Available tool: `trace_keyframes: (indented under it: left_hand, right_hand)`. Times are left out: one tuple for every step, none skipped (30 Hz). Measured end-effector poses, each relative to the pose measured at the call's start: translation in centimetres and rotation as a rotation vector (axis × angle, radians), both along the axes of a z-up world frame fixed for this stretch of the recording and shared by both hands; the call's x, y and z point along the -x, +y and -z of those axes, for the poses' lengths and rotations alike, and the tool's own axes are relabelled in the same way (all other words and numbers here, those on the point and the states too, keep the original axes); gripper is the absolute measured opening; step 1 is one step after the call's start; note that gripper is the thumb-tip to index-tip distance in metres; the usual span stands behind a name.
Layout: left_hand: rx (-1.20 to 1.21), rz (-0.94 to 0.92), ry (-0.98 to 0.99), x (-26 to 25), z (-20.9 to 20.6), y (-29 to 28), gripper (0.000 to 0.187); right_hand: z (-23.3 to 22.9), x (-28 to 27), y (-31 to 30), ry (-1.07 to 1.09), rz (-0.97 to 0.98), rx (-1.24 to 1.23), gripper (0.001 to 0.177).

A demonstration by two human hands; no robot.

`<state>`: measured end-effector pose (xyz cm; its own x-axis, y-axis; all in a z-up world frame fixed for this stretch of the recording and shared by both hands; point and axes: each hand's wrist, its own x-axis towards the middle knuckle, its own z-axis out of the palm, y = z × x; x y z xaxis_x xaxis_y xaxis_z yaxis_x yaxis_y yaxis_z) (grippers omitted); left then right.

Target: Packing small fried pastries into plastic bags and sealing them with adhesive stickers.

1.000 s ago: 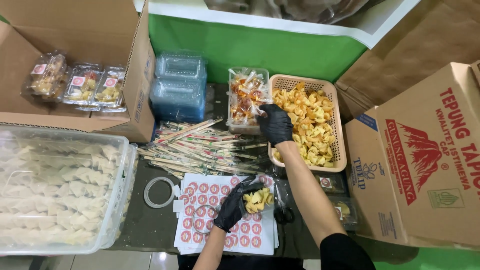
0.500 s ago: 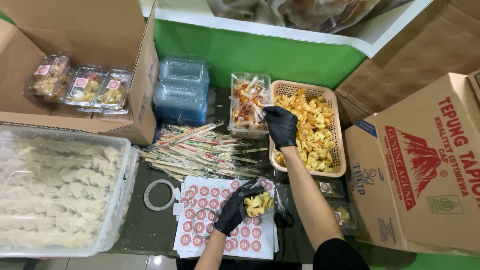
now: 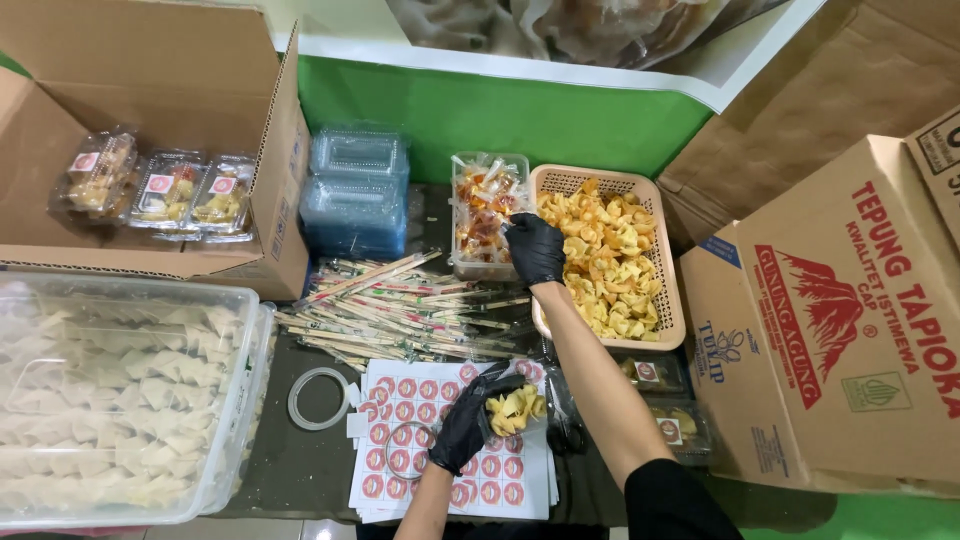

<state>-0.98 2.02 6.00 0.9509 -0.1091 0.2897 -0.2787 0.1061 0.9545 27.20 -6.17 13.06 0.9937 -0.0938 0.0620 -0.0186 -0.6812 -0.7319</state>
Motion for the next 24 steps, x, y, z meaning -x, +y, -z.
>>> trace_keyframes:
  left_hand:
    - [-0.003, -0.001, 0.0, -0.2, 2.4, -0.4, 0.04]
    - [0.394, 0.15, 0.184, -0.5, 4.7, -0.8, 0.05]
    - [0.79, 0.3, 0.37, -0.9, 7.1, -1.2, 0.061]
    - [0.794, 0.298, 0.367, -0.8, 5.3, -0.9, 0.061]
    - [0.532, 0.183, 0.242, -0.7, 3.6, -0.6, 0.051]
    - [0.273, 0.068, 0.128, -0.1, 2.1, -0.3, 0.043]
    - [0.279, 0.068, 0.135, -0.2, 2.1, -0.3, 0.043]
    - [0.39, 0.11, 0.212, -0.2, 2.2, -0.4, 0.05]
    - [0.501, 0.15, 0.289, -0.2, 2.3, -0.4, 0.057]
    - [0.506, 0.15, 0.295, -0.4, 3.5, -0.5, 0.057]
    - [0.675, 0.21, 0.328, -0.5, 4.7, -0.7, 0.06]
    - [0.842, 0.268, 0.361, -0.5, 5.9, -0.7, 0.064]
    - [0.847, 0.267, 0.368, -0.5, 5.5, -0.7, 0.064]
    - [0.848, 0.289, 0.342, -0.7, 5.0, -0.7, 0.066]
    - [0.849, 0.312, 0.316, -0.9, 4.5, -0.8, 0.069]
    - [0.849, 0.314, 0.318, -0.8, 5.3, -0.8, 0.069]
    - [0.868, 0.301, 0.37, -0.8, 6.0, -0.9, 0.07]
    - [0.885, 0.287, 0.423, -0.7, 6.7, -0.8, 0.071]
    - [0.884, 0.288, 0.426, -0.8, 6.0, -0.9, 0.071]
    - [0.89, 0.18, 0.569, -0.9, 5.4, -1.1, 0.064]
    - [0.891, 0.072, 0.712, -1.0, 4.7, -1.3, 0.06]
    - [0.89, 0.072, 0.715, -1.0, 4.8, -1.4, 0.06]
    - [0.878, 0.054, 0.72, -1.0, 4.9, -1.4, 0.058]
    - [0.866, 0.031, 0.721, -1.1, 5.0, -1.3, 0.057]
  right_hand:
    - [0.9, -0.4, -0.1, 0.0, -0.001, -0.003, 0.028]
    - [1.7, -0.9, -0.2, -0.132, -0.042, -0.132, 0.023]
    - [2.6, -1.4, -0.3, -0.264, -0.083, -0.26, 0.019]
    - [2.3, -1.2, -0.8, -0.265, -0.086, -0.258, 0.019]
    - [2.1, -1.0, -1.2, -0.362, -0.095, -0.402, 0.017]
    - [2.2, -0.3, -1.9, -0.451, -0.099, -0.544, 0.016]
    - [0.2, 1.6, -2.7, -0.444, -0.097, -0.539, 0.016]
    - [-1.8, 3.5, -3.6, -0.397, -0.091, -0.609, 0.017]
    - [-3.8, 5.4, -4.4, -0.349, -0.084, -0.68, 0.019]
    - [-5.7, 7.6, -5.8, -0.343, -0.082, -0.675, 0.019]
    - [-7.6, 9.7, -7.3, -0.153, -0.129, -0.672, 0.018]
    - [-9.5, 11.9, -8.6, 0.038, -0.173, -0.668, 0.018]
    - [-10.3, 13.5, -9.9, 0.045, -0.169, -0.666, 0.018]
    - [-11.2, 14.9, -11.3, 0.157, -0.25, -0.439, 0.018]
    - [-12.2, 16.4, -12.6, 0.266, -0.328, -0.21, 0.021]
    - [-11.3, 17.4, -13.7, 0.267, -0.325, -0.21, 0.021]
    - [-10.5, 18.4, -14.8, 0.012, -0.434, 0.0, 0.017]
    - [-9.7, 19.5, -15.9, -0.244, -0.535, 0.211, 0.016]
    - [-7.1, 19.6, -16.1, -0.242, -0.533, 0.209, 0.016]
    - [-4.5, 19.9, -16.4, -0.252, -0.53, 0.243, 0.019]
    - [-2.0, 20.1, -16.7, -0.262, -0.526, 0.277, 0.023]
    - [-2.0, 20.6, -16.3, -0.26, -0.525, 0.276, 0.023]
    - [-2.1, 21.2, -15.9, -0.173, -0.554, 0.105, 0.025]
    - [-2.3, 21.5, -15.4, -0.088, -0.585, -0.068, 0.028]
